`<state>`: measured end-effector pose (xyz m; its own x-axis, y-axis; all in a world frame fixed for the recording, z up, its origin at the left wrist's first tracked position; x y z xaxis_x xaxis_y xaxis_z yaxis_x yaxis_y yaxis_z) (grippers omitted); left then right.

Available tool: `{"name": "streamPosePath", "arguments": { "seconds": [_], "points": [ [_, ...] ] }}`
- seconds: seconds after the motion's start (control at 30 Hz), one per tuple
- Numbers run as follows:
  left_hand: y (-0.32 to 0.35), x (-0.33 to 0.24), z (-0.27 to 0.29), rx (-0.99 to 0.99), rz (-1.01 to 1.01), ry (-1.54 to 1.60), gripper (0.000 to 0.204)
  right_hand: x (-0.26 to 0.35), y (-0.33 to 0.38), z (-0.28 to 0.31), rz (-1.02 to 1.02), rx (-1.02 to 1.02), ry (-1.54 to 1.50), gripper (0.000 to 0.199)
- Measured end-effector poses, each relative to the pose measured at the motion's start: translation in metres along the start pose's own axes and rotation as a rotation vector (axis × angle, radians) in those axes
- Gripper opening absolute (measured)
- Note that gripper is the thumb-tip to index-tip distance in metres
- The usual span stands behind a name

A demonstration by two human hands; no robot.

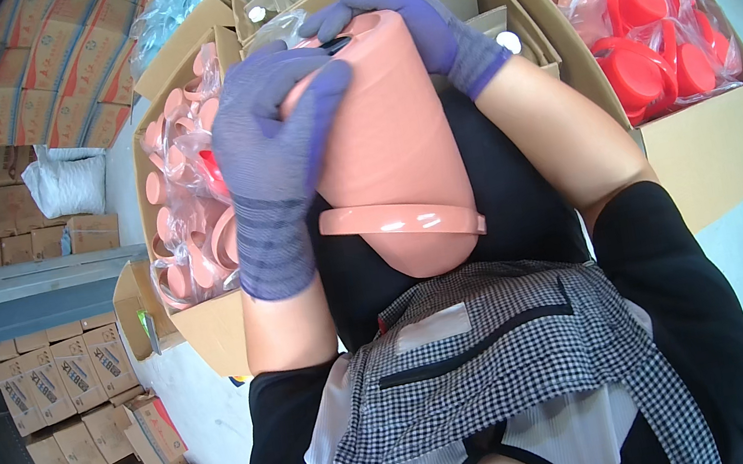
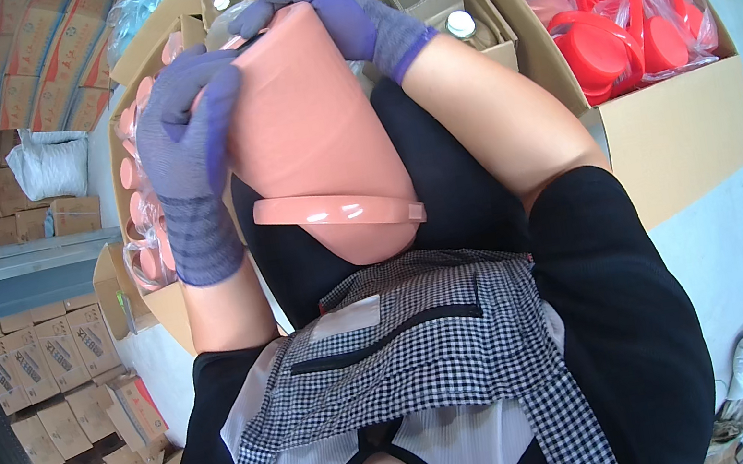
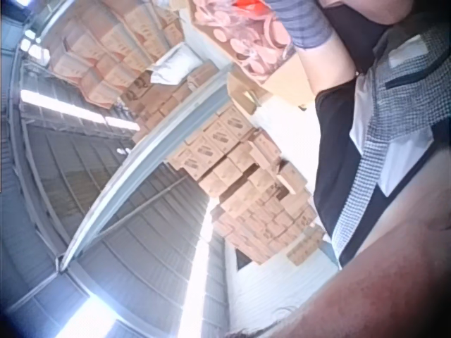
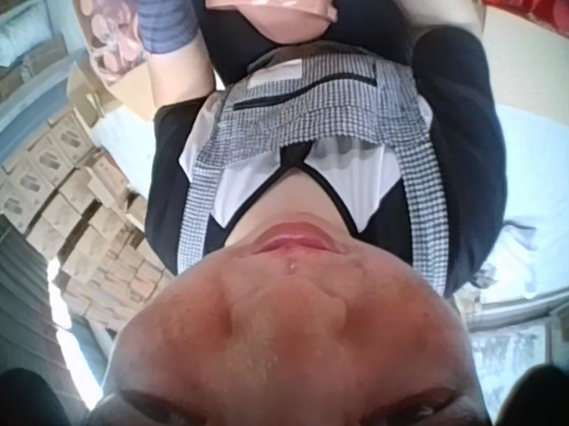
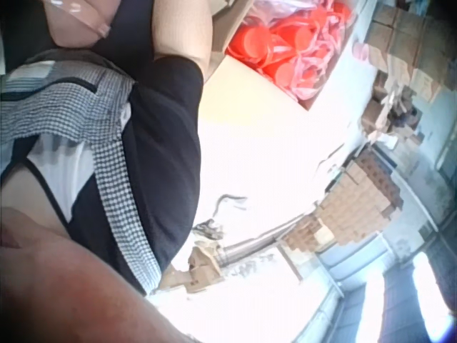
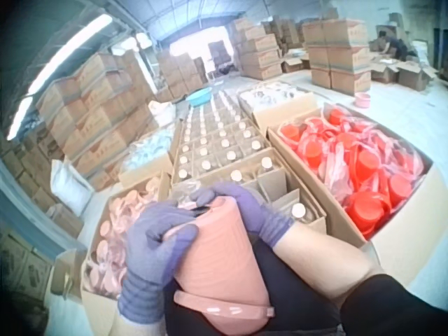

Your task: The person assembles red and pink plastic pitchers by inserting a metal bowl into the body, securing a lid, and placing the completed unit into a plastic bag. The person repeats this process for multiple pitchers of both colors.

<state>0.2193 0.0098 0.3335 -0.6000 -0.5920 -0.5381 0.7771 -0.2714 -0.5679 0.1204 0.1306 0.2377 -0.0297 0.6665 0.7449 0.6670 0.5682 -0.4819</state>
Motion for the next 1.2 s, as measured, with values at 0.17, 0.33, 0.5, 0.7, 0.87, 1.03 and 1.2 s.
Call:
{"name": "streamPosePath", "arguments": {
  "seconds": [0.17,0.33,0.5,0.7,0.87,1.03,1.2],
  "points": [
    [-0.006,0.039,0.005,0.117,-0.258,0.39,0.028,0.008,0.044,0.017,0.111,-0.414,0.531,0.034],
    [0.008,0.037,0.003,0.112,-0.319,0.278,0.042,0.06,0.061,-0.024,0.228,-0.328,1.015,0.028],
    [0.044,0.075,-0.066,-0.029,0.523,1.413,0.048,0.122,0.045,-0.078,-0.159,0.095,1.173,0.028],
    [0.058,0.072,-0.139,0.274,0.595,1.446,0.05,0.137,0.017,-0.136,-0.423,0.587,1.725,0.045],
    [0.065,0.063,-0.141,0.5,0.646,1.292,0.051,0.124,0.034,-0.136,-0.715,0.441,1.836,0.028],
    [0.074,0.055,-0.149,0.78,0.733,1.128,0.052,0.142,0.063,-0.116,-0.83,0.108,1.746,0.023],
    [0.062,0.061,-0.155,0.543,0.73,1.163,0.054,0.153,0.076,-0.121,-0.644,0.181,1.78,0.022]
  ]
}}
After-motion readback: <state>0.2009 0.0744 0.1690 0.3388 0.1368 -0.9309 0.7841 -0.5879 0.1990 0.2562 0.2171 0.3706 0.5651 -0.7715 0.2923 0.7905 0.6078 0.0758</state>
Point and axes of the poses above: each hand's wrist, its own y-axis away from the middle knuckle, its own z-axis out of the back of the hand, x = y × z, the point moved 8 cm from there along -y, towards the middle knuckle
